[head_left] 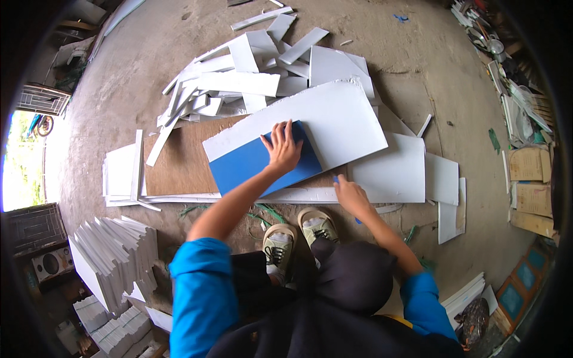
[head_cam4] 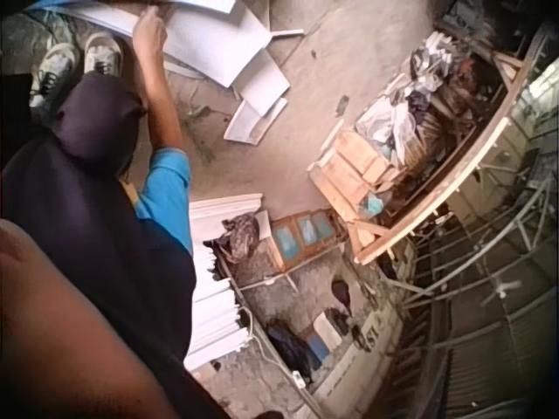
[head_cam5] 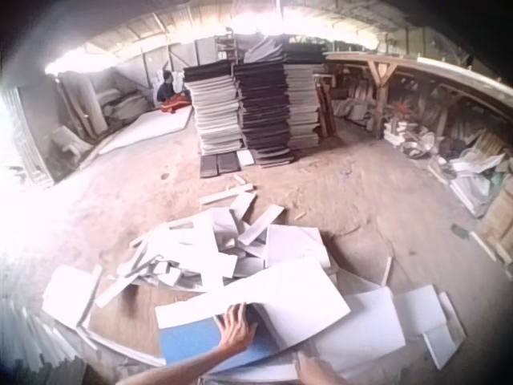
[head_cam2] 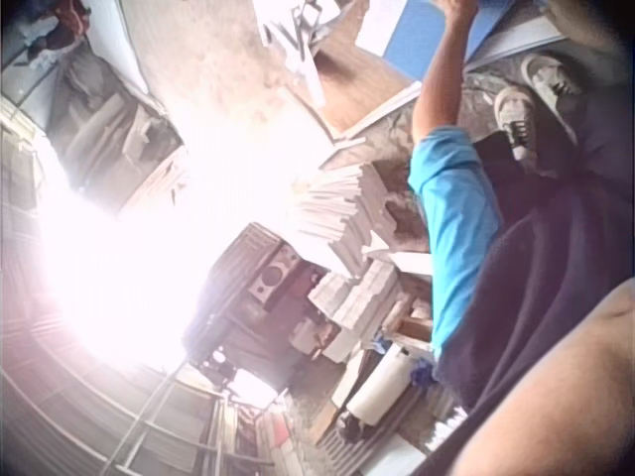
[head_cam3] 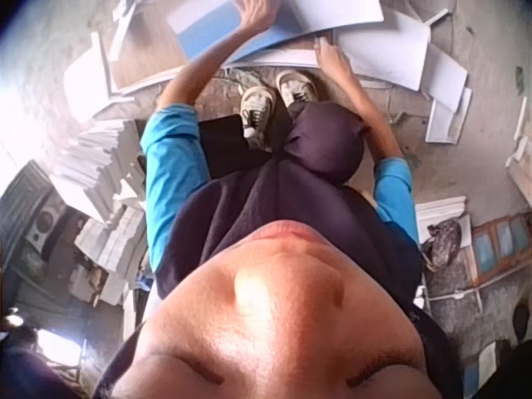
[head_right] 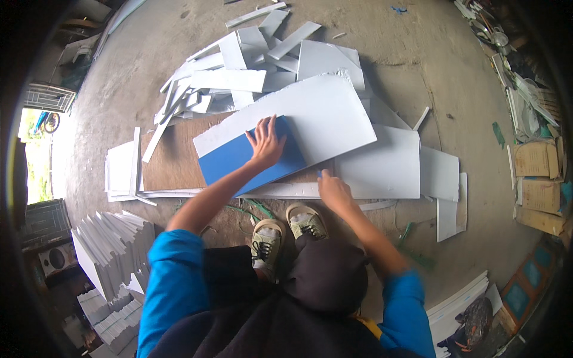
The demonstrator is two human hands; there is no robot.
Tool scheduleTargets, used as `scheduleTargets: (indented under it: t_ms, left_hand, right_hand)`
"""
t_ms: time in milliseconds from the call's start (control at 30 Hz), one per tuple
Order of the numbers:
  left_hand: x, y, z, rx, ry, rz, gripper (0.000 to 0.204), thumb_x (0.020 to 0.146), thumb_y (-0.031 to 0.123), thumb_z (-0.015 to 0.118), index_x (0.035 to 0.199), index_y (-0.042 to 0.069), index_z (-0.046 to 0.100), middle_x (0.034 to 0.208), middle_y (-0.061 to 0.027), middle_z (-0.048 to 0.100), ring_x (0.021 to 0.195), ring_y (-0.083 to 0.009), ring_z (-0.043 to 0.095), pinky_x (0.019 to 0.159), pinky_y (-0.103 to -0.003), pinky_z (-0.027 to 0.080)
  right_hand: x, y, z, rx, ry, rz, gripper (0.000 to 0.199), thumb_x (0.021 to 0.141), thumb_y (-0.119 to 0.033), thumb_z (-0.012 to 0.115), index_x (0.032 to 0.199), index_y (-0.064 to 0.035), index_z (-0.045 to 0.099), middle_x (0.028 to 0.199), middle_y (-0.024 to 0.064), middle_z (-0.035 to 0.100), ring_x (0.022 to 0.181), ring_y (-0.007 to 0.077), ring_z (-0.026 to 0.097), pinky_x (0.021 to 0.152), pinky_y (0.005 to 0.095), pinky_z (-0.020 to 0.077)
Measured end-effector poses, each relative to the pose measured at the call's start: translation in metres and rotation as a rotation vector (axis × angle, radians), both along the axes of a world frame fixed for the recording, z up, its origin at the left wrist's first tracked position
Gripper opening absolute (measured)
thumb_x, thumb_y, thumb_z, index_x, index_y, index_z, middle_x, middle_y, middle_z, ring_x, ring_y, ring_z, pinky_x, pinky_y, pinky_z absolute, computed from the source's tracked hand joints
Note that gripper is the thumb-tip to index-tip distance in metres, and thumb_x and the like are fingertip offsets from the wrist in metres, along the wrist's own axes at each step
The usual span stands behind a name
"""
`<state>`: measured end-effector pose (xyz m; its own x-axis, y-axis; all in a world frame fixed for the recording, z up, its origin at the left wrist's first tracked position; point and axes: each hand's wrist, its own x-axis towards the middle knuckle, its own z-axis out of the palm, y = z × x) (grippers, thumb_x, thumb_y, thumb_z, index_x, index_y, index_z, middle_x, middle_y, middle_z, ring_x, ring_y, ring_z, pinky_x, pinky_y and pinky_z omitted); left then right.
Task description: The person sits on the floor and uses a utility knife to cut white foam sheets to size, using a blue rectangular board as a template. They repeatedly align the blue board on the white sheets, trace the edges with the knife, and separate the cut pieces.
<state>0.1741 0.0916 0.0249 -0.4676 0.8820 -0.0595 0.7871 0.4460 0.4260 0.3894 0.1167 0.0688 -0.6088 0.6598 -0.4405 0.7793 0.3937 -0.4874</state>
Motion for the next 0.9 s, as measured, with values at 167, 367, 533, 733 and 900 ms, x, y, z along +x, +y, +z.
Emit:
scheduleTargets:
  t_ms: [167, 367, 533, 733, 900]
  left_hand:
    - [-0.053, -0.075, 0.041, -0.107, 0.023, 0.144, 0.077, 0.077, 0.034, 0.062, 0.135, 0.007, 0.018, 0.133, -0.0216, 0.02, 0.126, -0.0367, 0.016, 0.102, -0.054, 0.011]
    - [-0.06, -0.18, -0.011, 0.104, -0.135, 0.614, 0.071, 0.079, 0.03, 0.061, 0.133, 0.0, 0.024, 0.126, -0.0216, 0.028, 0.115, -0.0359, 0.029, 0.1, -0.045, 0.021]
    - [-0.033, -0.179, -0.013, 0.139, -0.117, 0.781, 0.062, 0.083, 0.028, 0.058, 0.131, 0.003, 0.03, 0.121, -0.0214, 0.034, 0.113, -0.0358, 0.031, 0.098, -0.044, 0.024]
    - [-0.065, -0.17, 0.0, 0.263, -0.123, 0.735, 0.063, 0.082, 0.033, 0.059, 0.13, 0.003, 0.032, 0.122, -0.0202, 0.033, 0.112, -0.0338, 0.031, 0.097, -0.045, 0.024]
    - [-0.083, -0.139, 0.008, 0.214, -0.126, 0.776, 0.071, 0.08, 0.038, 0.062, 0.131, 0.002, 0.03, 0.124, -0.0222, 0.03, 0.115, -0.0365, 0.028, 0.097, -0.047, 0.026]
  right_hand:
    - [0.003, 0.023, -0.01, -0.014, 0.496, -0.278, 0.025, 0.091, -0.021, 0.042, 0.088, 0.0027, 0.049, 0.08, 0.0202, 0.058, 0.072, 0.0336, 0.057, 0.065, 0.0407, 0.0446]
    - [-0.045, 0.024, -0.025, -0.072, 0.616, -0.348, 0.025, 0.092, -0.022, 0.041, 0.098, 0.0003, 0.051, 0.081, 0.0149, 0.06, 0.073, 0.0266, 0.059, 0.066, 0.0366, 0.0454]
    - [-0.056, 0.015, -0.021, -0.095, 0.606, -0.399, 0.026, 0.093, -0.022, 0.039, 0.1, -0.0004, 0.052, 0.086, 0.0152, 0.061, 0.078, 0.026, 0.06, 0.069, 0.0357, 0.0459]
    - [-0.08, 0.024, -0.012, -0.117, 0.798, -0.38, 0.027, 0.094, -0.021, 0.038, 0.1, 0.0008, 0.053, 0.082, 0.0141, 0.059, 0.075, 0.023, 0.058, 0.068, 0.0333, 0.0451]
    - [-0.108, 0.055, -0.02, -0.126, 0.896, -0.342, 0.028, 0.094, -0.022, 0.037, 0.098, 0.0017, 0.052, 0.083, 0.0143, 0.059, 0.076, 0.0232, 0.057, 0.07, 0.0329, 0.0445]
